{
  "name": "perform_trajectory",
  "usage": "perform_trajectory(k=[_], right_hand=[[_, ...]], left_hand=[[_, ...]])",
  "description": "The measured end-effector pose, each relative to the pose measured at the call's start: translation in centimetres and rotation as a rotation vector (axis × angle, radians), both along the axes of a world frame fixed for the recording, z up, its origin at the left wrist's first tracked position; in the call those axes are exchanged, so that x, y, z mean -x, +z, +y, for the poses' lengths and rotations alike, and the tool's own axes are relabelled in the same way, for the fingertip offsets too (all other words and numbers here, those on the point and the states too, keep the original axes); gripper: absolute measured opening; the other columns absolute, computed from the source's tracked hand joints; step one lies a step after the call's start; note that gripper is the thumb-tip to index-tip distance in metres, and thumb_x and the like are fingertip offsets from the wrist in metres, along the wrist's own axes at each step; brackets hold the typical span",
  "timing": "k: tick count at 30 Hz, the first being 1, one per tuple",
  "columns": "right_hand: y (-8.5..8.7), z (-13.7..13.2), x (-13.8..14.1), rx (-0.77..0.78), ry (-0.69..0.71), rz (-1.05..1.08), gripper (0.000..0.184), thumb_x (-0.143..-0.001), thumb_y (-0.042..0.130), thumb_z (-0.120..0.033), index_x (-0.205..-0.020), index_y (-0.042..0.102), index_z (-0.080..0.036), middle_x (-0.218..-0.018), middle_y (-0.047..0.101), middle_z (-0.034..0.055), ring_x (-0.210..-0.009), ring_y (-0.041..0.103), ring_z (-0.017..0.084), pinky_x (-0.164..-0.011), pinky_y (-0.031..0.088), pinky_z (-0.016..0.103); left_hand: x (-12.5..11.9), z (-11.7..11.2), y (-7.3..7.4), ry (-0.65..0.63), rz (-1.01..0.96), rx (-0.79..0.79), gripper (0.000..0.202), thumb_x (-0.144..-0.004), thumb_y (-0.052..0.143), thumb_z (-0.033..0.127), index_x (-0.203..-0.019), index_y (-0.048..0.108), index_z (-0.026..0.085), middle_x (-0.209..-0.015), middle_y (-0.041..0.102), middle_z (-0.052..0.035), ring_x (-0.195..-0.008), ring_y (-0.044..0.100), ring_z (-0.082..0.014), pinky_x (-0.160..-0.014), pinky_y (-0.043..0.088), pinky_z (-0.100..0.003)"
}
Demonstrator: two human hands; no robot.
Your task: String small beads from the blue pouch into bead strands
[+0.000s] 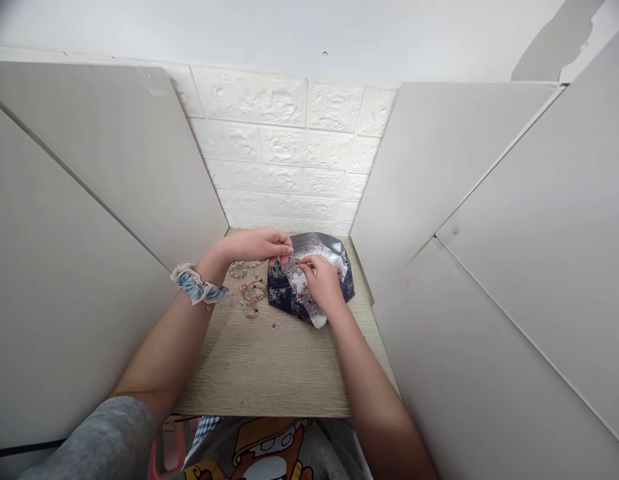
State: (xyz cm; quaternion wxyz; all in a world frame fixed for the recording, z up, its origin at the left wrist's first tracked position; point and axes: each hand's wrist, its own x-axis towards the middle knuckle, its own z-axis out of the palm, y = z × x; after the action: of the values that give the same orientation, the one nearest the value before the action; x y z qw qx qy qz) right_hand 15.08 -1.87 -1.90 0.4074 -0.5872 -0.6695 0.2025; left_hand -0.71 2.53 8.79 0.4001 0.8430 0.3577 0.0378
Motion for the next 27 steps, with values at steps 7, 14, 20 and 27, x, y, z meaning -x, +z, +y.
perform_trajectory(k=[7, 14, 20, 27], right_hand=[[0.6, -0.4, 0.9, 0.041, 0.081, 0.882, 0.02, -0.065, 0.06, -0.035, -0.077, 0.058, -0.019, -0.075, 0.06, -0.0014, -0.068, 0.056, 0.01, -0.072, 0.046, 0.029], [1.3, -0.8, 1.2, 0.08, 0.154, 1.055, 0.017, -0.063, 0.063, -0.031, -0.075, 0.058, -0.019, -0.07, 0.062, -0.0026, -0.065, 0.059, 0.009, -0.074, 0.048, 0.028], [1.4, -0.9, 1.4, 0.109, 0.179, 1.134, 0.016, -0.064, 0.063, -0.029, -0.074, 0.056, -0.019, -0.069, 0.062, -0.0029, -0.065, 0.059, 0.007, -0.075, 0.048, 0.024], [1.6, -1.0, 1.4, 0.105, 0.187, 1.186, 0.016, -0.064, 0.064, -0.027, -0.074, 0.056, -0.019, -0.071, 0.062, -0.0036, -0.067, 0.06, 0.007, -0.074, 0.048, 0.023]], left_hand=[[-0.1, -0.4, 0.3, 0.0, 0.008, -0.002, 0.024, -0.075, 0.042, 0.038, -0.074, 0.052, 0.016, -0.07, 0.058, -0.0012, -0.054, 0.049, -0.0071, -0.049, 0.033, -0.019], [-0.3, -0.3, -0.2, -0.039, 0.014, -0.043, 0.03, -0.075, 0.039, 0.043, -0.076, 0.053, 0.016, -0.07, 0.059, -0.0015, -0.053, 0.048, -0.0078, -0.048, 0.032, -0.02], [-0.5, -0.3, -0.2, -0.052, -0.012, -0.032, 0.027, -0.074, 0.041, 0.04, -0.073, 0.053, 0.015, -0.07, 0.058, -0.0008, -0.054, 0.049, -0.0075, -0.049, 0.033, -0.02], [-0.5, -0.4, -0.2, -0.023, -0.036, -0.031, 0.028, -0.075, 0.039, 0.04, -0.074, 0.052, 0.015, -0.069, 0.058, -0.0019, -0.054, 0.049, -0.0082, -0.05, 0.035, -0.021]])
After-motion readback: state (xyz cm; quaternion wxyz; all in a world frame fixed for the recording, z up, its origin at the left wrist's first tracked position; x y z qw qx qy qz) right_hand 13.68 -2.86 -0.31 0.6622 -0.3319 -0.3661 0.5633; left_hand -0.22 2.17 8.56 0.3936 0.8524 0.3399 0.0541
